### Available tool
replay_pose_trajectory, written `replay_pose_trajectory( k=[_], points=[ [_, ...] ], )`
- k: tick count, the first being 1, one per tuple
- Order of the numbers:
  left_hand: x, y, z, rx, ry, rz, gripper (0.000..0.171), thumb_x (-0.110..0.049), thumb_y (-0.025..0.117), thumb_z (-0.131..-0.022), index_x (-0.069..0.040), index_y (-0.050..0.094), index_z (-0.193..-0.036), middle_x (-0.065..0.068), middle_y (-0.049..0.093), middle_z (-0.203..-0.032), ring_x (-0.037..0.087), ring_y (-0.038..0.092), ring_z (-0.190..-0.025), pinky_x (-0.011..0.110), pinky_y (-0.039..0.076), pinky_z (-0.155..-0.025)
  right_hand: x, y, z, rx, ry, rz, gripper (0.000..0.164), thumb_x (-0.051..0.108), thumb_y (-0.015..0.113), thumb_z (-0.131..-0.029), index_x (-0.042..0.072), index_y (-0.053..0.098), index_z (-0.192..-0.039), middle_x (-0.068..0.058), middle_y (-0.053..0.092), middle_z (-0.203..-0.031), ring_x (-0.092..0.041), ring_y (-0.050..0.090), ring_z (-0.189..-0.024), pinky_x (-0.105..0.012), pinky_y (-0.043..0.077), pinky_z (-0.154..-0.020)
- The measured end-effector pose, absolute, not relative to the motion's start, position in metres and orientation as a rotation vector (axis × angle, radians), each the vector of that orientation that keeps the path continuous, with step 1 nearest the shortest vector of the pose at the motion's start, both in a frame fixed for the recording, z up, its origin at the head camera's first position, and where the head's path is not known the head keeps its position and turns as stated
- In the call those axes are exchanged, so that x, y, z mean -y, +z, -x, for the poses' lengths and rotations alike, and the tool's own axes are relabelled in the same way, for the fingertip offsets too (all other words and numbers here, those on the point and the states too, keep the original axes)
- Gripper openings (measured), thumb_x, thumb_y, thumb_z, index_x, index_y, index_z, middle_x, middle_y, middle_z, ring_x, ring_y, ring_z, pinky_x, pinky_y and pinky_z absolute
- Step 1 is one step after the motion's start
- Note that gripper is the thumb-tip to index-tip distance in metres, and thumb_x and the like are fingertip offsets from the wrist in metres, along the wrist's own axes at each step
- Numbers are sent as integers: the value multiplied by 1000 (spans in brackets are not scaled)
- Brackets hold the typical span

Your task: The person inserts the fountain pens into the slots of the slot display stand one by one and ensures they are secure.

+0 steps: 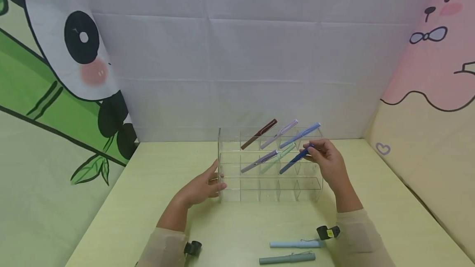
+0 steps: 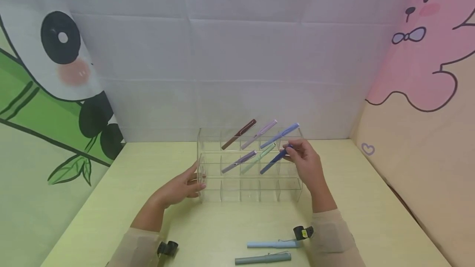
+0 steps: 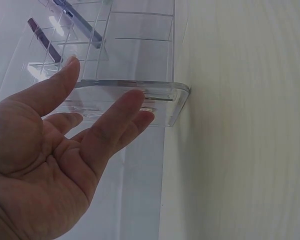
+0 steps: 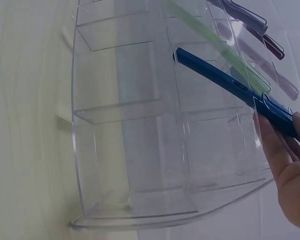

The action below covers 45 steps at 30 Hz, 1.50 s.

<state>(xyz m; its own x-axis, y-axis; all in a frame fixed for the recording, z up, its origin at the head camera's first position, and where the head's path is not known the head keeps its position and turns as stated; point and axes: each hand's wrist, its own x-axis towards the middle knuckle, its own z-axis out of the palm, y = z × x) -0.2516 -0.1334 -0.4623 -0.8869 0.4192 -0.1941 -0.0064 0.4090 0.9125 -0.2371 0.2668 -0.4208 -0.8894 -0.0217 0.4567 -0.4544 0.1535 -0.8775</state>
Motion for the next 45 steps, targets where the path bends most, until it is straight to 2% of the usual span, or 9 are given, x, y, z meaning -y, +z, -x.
replay_pose_trajectory(
  k=[3,8,19,24,30,33,36,39,45],
  points=[
    [134,-462,251,-2272,1484,-352,94,-38,69,-91,-39,3,-158,19,36,-155,34,67,-110,64,35,-107,-271,-419,236,2148,1767,-467,33,12,54,-101,-10,47,-125,-13,65,-115,-14,69,-103,-26,56,-86],
    [136,-463,250,-2264,1491,-367,92,-35,68,-93,-37,2,-158,18,38,-154,34,66,-112,62,37,-107,-277,-416,234,2229,1725,-474,32,13,54,-102,-9,49,-124,-23,62,-118,-12,69,-102,-25,56,-85],
    [139,-463,249,-2281,1479,-381,96,-40,69,-91,-35,1,-158,18,37,-154,34,65,-114,59,40,-106,-284,-411,232,2357,1632,-457,27,15,54,-102,-5,53,-120,-28,62,-120,-14,70,-100,-22,56,-84],
    [140,-463,248,-2253,1510,-398,93,-34,68,-94,-33,1,-159,18,37,-154,34,60,-122,53,45,-103,-286,-410,231,2448,1515,-418,25,16,52,-103,-2,54,-119,-23,64,-119,-12,70,-97,-20,56,-83],
    [141,-462,247,-2253,1511,-398,95,-36,68,-92,-33,1,-159,19,36,-155,36,60,-122,53,46,-103,-286,-407,229,2531,1388,-386,23,19,51,-103,1,57,-116,-19,65,-123,-3,68,-95,-16,54,-84],
    [141,-463,247,-2254,1511,-390,94,-35,68,-93,-34,1,-158,21,35,-155,37,61,-120,54,44,-104,-285,-405,228,2563,1342,-374,25,22,51,-104,2,57,-118,-17,66,-122,-12,70,-99,-23,56,-87],
    [141,-463,247,-2255,1511,-386,93,-34,68,-93,-35,1,-158,22,34,-155,37,61,-120,55,44,-104,-284,-400,223,2621,1245,-344,31,30,51,-104,7,58,-123,-14,66,-122,-25,70,-103,-41,55,-93],
    [141,-462,247,-2250,1513,-402,93,-33,67,-94,-34,1,-158,22,34,-155,36,60,-121,54,44,-104,-286,-393,215,2687,1120,-302,41,40,51,-102,15,55,-134,-11,63,-130,-31,68,-107,-56,51,-94],
    [138,-462,249,-2249,1484,-433,97,-42,68,-91,-34,0,-158,23,31,-156,39,61,-119,60,40,-106,-294,-369,188,2684,970,-240,52,46,49,-101,19,46,-146,-13,56,-140,-37,67,-108,-58,53,-86]
  ],
)
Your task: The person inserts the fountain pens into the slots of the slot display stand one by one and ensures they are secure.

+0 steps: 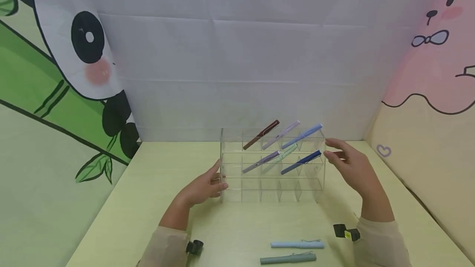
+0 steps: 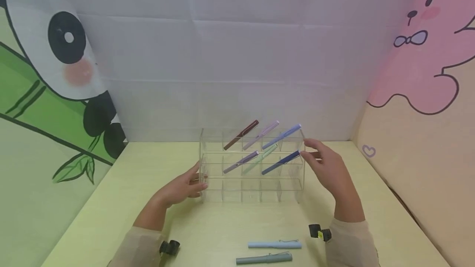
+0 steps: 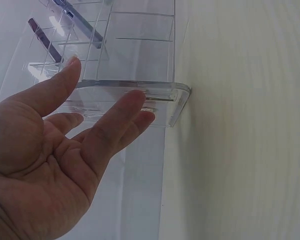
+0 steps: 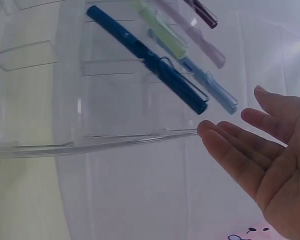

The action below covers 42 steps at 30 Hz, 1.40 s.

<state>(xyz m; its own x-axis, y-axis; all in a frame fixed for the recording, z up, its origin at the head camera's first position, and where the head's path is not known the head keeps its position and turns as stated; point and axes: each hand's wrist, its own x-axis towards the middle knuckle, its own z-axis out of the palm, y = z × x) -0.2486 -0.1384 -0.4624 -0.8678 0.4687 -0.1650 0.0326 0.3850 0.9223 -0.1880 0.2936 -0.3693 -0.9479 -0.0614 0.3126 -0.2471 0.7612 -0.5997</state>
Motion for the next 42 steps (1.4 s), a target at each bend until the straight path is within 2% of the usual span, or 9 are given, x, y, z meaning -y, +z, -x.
replay_pose_trajectory(
  k=[7,9,11,14,18,22,27,37,42],
  points=[
    [137,-463,250,-2259,1480,-407,94,-39,68,-92,-37,0,-158,22,34,-155,38,64,-115,63,37,-106,-289,-363,164,2719,936,-360,61,44,53,-100,31,29,-155,-15,53,-142,-39,67,-108,-56,54,-86],
    [137,-462,250,-2266,1483,-404,94,-38,68,-92,-37,0,-158,22,34,-155,37,64,-115,61,38,-106,-284,-367,159,2760,935,-416,64,43,55,-100,30,26,-156,-15,47,-148,-40,65,-112,-57,53,-88],
    [138,-461,251,-2274,1480,-404,93,-37,68,-93,-37,0,-158,23,34,-155,37,64,-115,61,38,-106,-278,-374,154,2804,916,-472,63,43,57,-98,25,32,-153,-13,46,-149,-38,64,-113,-55,53,-90],
    [139,-459,252,-2281,1477,-405,95,-39,69,-91,-37,0,-158,22,34,-155,36,65,-114,59,39,-107,-270,-390,148,2918,874,-538,55,40,63,-96,17,47,-143,-8,56,-137,-31,64,-110,-50,54,-88],
    [140,-460,253,-2289,1476,-400,97,-41,70,-90,-37,1,-158,21,35,-154,35,65,-114,57,40,-107,-265,-418,141,3137,833,-674,43,33,72,-89,14,59,-126,-1,64,-117,-24,63,-102,-40,53,-81],
    [140,-461,254,-2286,1474,-399,98,-42,70,-89,-37,1,-158,22,33,-155,36,65,-114,58,40,-107,-267,-442,131,3305,770,-772,32,31,80,-79,18,63,-103,8,58,-98,-12,57,-85,-29,48,-69],
    [139,-460,253,-2295,1471,-388,97,-43,70,-89,-37,1,-158,22,34,-155,36,65,-113,59,39,-107,-266,-458,126,3349,625,-792,30,24,83,-72,24,56,-83,9,46,-81,-5,41,-68,-23,36,-58],
    [137,-463,252,-2275,1468,-389,98,-45,71,-88,-38,1,-158,23,34,-155,37,65,-113,61,37,-107,-270,-456,127,3301,612,-791,22,11,72,-81,23,55,-79,13,48,-75,-2,41,-65,-22,36,-56],
    [137,-463,250,-2274,1474,-398,98,-44,71,-88,-37,2,-158,23,34,-155,37,65,-113,60,38,-107,-274,-434,134,3242,776,-829,14,19,71,-89,22,57,-92,14,62,-88,-4,58,-80,-26,49,-66]
  ],
)
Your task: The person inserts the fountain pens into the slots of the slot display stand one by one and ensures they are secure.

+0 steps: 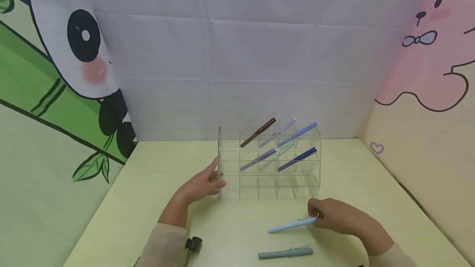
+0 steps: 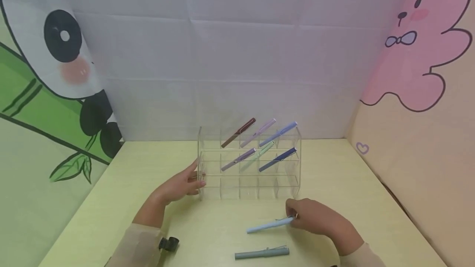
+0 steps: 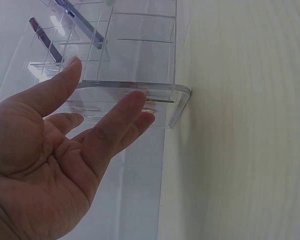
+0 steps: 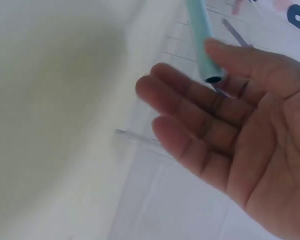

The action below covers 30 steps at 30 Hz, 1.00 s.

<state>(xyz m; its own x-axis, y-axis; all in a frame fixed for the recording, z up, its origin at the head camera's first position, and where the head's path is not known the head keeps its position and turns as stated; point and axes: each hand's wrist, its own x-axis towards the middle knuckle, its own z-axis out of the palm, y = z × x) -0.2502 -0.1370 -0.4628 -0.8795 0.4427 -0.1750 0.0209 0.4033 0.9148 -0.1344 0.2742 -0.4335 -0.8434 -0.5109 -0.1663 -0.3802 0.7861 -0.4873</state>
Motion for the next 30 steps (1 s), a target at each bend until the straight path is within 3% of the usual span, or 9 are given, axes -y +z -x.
replay_pose_trajectory(
  k=[5,11,16,23,26,30],
  points=[
    [137,-463,250,-2266,1478,-400,96,-41,70,-90,-37,2,-158,23,34,-154,37,65,-113,62,37,-107,-268,-411,144,-2672,-786,701,12,29,67,-94,23,57,-97,10,69,-99,-8,65,-94,-27,52,-72],
    [137,-465,250,-2255,1474,-411,95,-42,69,-90,-39,2,-157,22,34,-155,38,65,-113,64,36,-106,-248,-401,153,-2797,-847,788,6,27,60,-99,27,58,-104,13,66,-94,-2,60,-81,-26,50,-69],
    [136,-465,251,-2252,1473,-419,94,-39,69,-91,-39,2,-157,23,34,-154,38,65,-114,62,38,-105,-229,-400,161,-2909,-809,782,18,23,61,-99,30,61,-116,11,69,-105,-3,64,-91,-27,54,-75],
    [134,-464,252,-2255,1480,-417,95,-42,70,-90,-40,3,-157,24,35,-154,39,64,-114,62,40,-105,-215,-402,171,-2931,-825,860,19,14,64,-96,24,70,-110,8,72,-104,-3,65,-88,-25,55,-73],
    [134,-463,251,-2261,1465,-408,96,-44,70,-89,-39,2,-157,23,34,-155,38,64,-114,63,37,-106,-213,-405,171,-2930,-838,873,20,14,64,-96,23,71,-112,8,72,-103,-1,63,-82,-24,54,-70],
    [137,-463,250,-2272,1459,-395,97,-44,69,-89,-38,0,-158,22,33,-156,37,65,-113,65,35,-107,-206,-406,173,-2981,-773,910,19,17,64,-96,22,70,-113,8,72,-105,-3,65,-86,-26,55,-73]
  ],
)
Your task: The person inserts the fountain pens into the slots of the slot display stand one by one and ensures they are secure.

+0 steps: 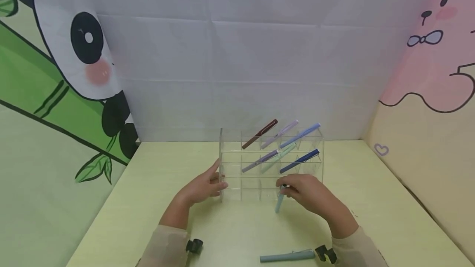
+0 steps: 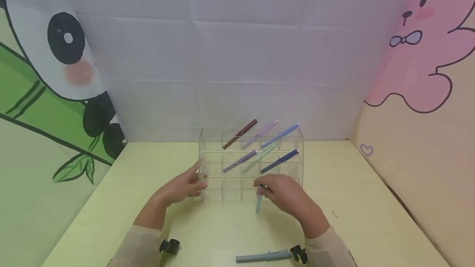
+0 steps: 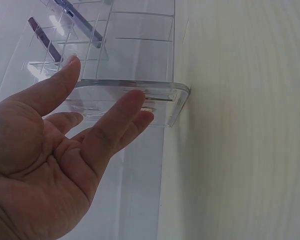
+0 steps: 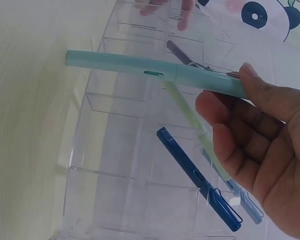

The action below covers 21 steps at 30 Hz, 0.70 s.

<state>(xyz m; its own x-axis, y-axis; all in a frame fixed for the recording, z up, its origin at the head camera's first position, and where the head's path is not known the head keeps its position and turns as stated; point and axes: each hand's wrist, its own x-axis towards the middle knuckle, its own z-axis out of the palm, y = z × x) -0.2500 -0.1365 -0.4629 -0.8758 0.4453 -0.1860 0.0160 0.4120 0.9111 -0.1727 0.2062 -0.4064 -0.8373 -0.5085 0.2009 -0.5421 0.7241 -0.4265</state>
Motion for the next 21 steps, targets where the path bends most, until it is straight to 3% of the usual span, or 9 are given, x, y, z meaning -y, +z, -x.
replay_pose_trajectory(
  k=[4,11,21],
  points=[
    [137,-462,249,-2273,1467,-390,97,-43,69,-90,-37,1,-158,23,32,-156,37,65,-112,64,35,-107,-200,-406,173,2830,680,-875,17,15,63,-96,21,70,-111,8,71,-106,-6,65,-93,-29,56,-77],
    [138,-462,250,-2269,1472,-380,97,-43,70,-89,-39,1,-157,22,33,-156,36,66,-112,66,34,-106,-197,-412,173,2808,720,-882,23,7,56,-97,18,70,-112,4,70,-110,-5,61,-90,-27,54,-74],
    [137,-464,252,-2269,1470,-394,98,-44,70,-89,-38,1,-158,23,34,-155,36,65,-113,63,36,-107,-190,-409,180,2867,909,-818,23,17,55,-101,22,56,-124,7,67,-112,-10,67,-100,-30,56,-81]
  ],
)
